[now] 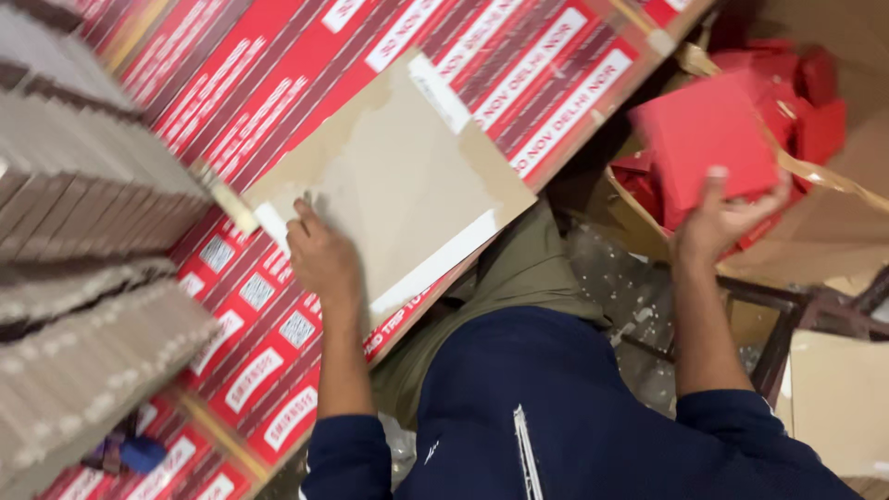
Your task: The person sands the edges of red rigid gift boxes using a small sanding block, rubbing along the box sides and corners, then sets finished boxes aside and picks up new ones from the stack to repeat the process.
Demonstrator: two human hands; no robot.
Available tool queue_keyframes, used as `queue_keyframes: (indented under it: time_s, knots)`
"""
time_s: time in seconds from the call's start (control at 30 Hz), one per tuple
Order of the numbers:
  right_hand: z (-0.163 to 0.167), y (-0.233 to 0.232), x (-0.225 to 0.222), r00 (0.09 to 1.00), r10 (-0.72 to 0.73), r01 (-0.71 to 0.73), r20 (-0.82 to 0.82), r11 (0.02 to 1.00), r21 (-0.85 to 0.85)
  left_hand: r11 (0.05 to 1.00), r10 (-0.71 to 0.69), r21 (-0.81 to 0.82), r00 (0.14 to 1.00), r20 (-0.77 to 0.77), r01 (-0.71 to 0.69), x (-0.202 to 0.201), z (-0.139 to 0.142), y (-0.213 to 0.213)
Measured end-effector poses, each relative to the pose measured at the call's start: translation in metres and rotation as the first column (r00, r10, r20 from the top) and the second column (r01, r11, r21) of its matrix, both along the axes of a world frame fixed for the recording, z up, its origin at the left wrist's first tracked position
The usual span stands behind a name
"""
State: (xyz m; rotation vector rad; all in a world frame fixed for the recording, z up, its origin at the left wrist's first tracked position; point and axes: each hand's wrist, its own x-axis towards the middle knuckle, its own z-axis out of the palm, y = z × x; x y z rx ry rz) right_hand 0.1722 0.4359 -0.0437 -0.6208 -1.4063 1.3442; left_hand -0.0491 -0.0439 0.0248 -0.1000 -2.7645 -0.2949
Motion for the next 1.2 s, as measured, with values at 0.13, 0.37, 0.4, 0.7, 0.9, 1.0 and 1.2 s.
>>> queue_keyframes:
  time_s: [0.13,0.37,0.4,0.7,0.9,1.0,1.2]
  knots:
    - [-0.025,0.018,0.021,0.883,0.081,-0.307,-0.463,0.845,-0.437,0.998,0.021,-0.065,0.999,-0.025,-0.023,-0.001,0.002,0.006]
    - [0.010,-0.133,-0.086,0.934,0.190,-0.167,0.304,0.981,-0.101,0.998,0.011,-0.058,1.000,-0.003,-0.011,-0.005,0.010,0.007]
    - [0.029,-0.150,-0.107,0.928,0.176,-0.209,0.329,0.976,0.065,0.998,0.004,-0.059,1.000,-0.012,-0.005,-0.006,0.011,0.007]
    - [0.130,-0.215,-0.435,0.718,0.445,-0.645,0.536,0.715,0.270,0.999,-0.027,0.037,0.998,-0.059,0.029,-0.020,0.018,-0.004]
    - [0.148,-0.223,-0.603,0.694,0.258,-0.626,0.672,0.676,0.387,0.998,-0.010,0.066,1.000,-0.026,0.012,-0.029,0.010,-0.015]
    - [0.166,-0.226,-0.646,0.509,0.136,-0.772,0.850,0.510,0.381,0.997,-0.024,0.067,0.999,-0.029,0.026,-0.034,0.005,-0.018]
    - [0.184,-0.205,-0.713,0.345,0.050,-0.891,0.937,0.331,0.310,0.996,-0.046,0.081,0.998,0.050,0.042,-0.045,0.002,-0.022]
